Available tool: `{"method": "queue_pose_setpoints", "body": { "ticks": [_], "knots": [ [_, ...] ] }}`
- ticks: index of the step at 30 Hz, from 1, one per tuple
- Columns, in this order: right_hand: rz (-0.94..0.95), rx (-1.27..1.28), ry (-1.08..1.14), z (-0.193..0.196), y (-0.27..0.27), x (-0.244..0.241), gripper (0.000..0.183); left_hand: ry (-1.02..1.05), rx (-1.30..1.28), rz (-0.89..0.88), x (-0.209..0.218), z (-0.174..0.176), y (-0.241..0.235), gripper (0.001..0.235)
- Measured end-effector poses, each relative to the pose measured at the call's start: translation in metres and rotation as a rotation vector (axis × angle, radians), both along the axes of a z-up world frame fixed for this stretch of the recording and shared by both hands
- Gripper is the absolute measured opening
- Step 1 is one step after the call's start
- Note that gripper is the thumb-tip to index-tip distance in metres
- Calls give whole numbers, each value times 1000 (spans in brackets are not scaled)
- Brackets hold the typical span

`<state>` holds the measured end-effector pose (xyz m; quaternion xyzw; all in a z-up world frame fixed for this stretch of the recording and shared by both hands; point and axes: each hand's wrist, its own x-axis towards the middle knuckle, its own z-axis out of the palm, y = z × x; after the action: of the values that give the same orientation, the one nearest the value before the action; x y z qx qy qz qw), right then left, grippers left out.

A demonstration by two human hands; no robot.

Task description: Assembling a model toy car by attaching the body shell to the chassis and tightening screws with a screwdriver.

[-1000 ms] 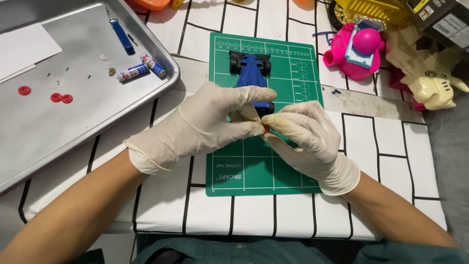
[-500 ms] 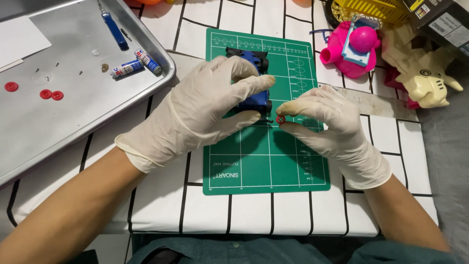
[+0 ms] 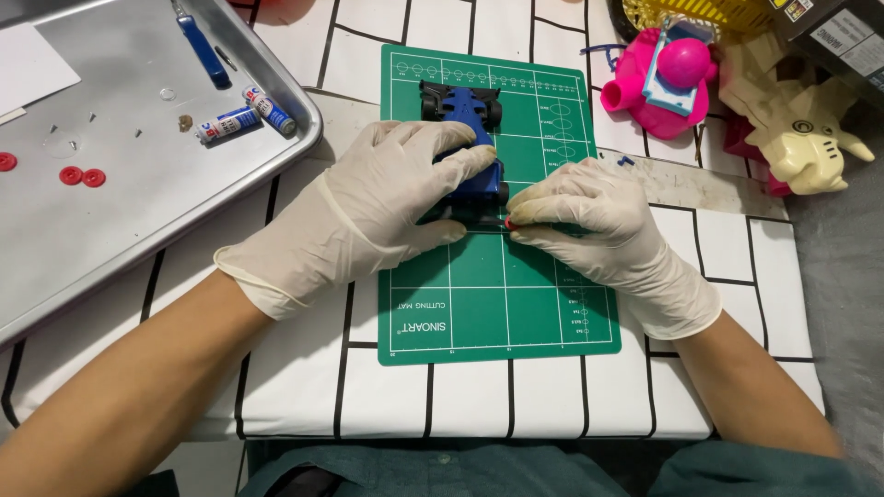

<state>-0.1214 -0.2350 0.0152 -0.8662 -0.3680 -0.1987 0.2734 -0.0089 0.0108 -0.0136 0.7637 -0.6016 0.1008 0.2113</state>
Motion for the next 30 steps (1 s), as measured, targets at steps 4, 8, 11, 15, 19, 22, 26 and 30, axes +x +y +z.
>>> {"method": "queue_pose_setpoints", "body": {
  "ticks": [4,8,11,15,19,22,26,30],
  "knots": [
    [2,-4,14,-2,-1,1,16,7,9,0,1,2,-2,72],
    [-1,2,5,-3,0,1,16,1,4,1,0,1,-2,73],
    [6,4,8,-3,1,2,16,-7,7,2,0,3,-2,73],
    [24,12,23,-3,1,2,17,-21,-1,18,-2,2,-2,71],
    [5,-27,5,-6,-1,1,19,-12,-9,2,-1,2,-2,72],
    [-3,-22,11,-7,0,1,18,2,5,7,0,2,-2,72],
    [-36,-55,-26,-8,-1,1,22,-20,3,4,0,4,-2,73],
    [-89,-101,-77,-7,-5,-1,40,-18,-6,41,-4,25,7,65]
  ]
}}
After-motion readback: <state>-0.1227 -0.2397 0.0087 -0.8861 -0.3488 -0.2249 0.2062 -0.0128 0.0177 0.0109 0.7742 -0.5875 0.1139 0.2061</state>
